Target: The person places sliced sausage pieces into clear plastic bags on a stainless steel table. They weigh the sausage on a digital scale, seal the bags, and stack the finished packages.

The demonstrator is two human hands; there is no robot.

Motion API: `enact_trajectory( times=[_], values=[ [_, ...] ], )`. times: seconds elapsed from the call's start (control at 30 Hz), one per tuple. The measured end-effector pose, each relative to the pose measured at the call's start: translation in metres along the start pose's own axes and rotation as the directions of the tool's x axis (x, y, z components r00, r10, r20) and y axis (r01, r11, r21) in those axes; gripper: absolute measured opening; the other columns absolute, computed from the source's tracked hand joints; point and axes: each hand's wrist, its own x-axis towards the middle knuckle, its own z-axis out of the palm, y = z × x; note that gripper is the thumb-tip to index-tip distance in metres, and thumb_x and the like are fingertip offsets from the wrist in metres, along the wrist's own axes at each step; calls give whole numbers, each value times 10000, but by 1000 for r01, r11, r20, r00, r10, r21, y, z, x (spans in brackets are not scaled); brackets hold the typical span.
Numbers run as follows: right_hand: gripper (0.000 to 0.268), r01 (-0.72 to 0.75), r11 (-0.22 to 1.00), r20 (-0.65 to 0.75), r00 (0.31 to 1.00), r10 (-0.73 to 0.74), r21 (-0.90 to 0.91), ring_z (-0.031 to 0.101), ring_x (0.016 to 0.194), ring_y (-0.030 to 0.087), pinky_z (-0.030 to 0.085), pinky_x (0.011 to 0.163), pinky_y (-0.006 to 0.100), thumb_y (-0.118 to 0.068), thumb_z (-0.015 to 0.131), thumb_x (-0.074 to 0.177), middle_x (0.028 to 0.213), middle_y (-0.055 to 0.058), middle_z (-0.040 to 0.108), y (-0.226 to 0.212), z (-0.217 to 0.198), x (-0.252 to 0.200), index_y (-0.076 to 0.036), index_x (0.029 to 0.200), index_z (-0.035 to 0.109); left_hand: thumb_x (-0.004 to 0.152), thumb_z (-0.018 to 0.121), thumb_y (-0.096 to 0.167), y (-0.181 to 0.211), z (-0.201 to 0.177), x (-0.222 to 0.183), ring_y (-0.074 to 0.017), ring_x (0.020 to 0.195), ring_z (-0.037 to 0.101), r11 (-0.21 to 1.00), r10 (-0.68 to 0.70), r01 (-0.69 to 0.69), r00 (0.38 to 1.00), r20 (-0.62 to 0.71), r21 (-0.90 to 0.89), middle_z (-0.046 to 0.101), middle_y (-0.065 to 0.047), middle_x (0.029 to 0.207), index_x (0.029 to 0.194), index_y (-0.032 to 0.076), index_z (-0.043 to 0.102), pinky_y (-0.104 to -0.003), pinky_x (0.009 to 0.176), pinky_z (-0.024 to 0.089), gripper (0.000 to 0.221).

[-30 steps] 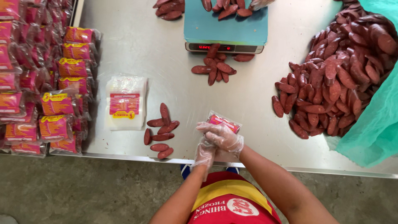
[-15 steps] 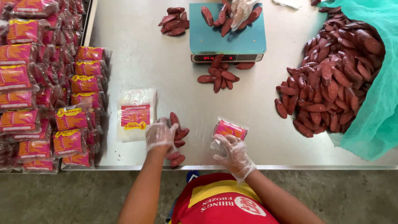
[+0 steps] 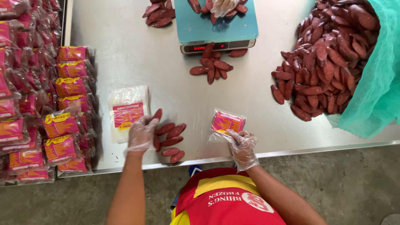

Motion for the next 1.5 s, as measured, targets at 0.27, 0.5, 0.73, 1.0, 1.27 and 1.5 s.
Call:
enact_trajectory(
  times=[0.27,0.5,0.73,1.0,1.27,1.5],
  values=[
    [299,-51,999,76,996,50,14,565,896,259,431,861,434,-169,778,860,924,72,659,-2,0,1,-225,1153,797,951,644,344,-19,-14,-25,-229,952,663,965,-173,212,957,234,-155,729,-135,1151,1331,94,650,-371,881,540,455],
    [401,43,998,103,993,-49,54,583,817,236,419,834,439,-164,798,795,854,44,664,-3,-7,5,-218,1191,770,800,785,201,-66,53,-55,-418,1018,622,980,96,-63,980,-175,186,673,-245,1068,1135,15,597,-476,908,496,427],
    [378,105,993,124,986,-112,58,576,831,238,403,845,437,-160,796,802,852,54,645,6,-5,3,-214,1176,774,911,770,141,-53,56,-87,-264,708,626,990,-115,84,945,-305,-114,644,-99,780,1009,45,556,-406,711,506,254],
    [381,159,987,182,971,-157,5,567,899,224,363,886,470,-209,767,849,919,24,625,4,-9,2,-285,1222,760,849,765,70,2,178,-143,-157,650,642,495,-273,412,910,313,-765,681,-67,779,963,62,552,-290,623,544,242],
    [455,181,980,157,969,-192,81,548,883,283,382,831,471,-327,762,814,976,80,607,5,-18,8,-300,1267,730,949,611,-31,40,271,-115,-151,917,644,-14,-243,308,922,302,-951,616,-45,1003,1116,79,555,-277,852,576,209],
    [374,181,976,148,969,-198,119,575,947,268,379,921,473,-279,711,918,977,57,644,18,-10,1,-295,1291,727,1015,523,12,49,272,-105,-193,1068,654,-207,61,308,952,301,-929,650,-99,1172,1264,31,567,-317,933,561,254]
  ],
)
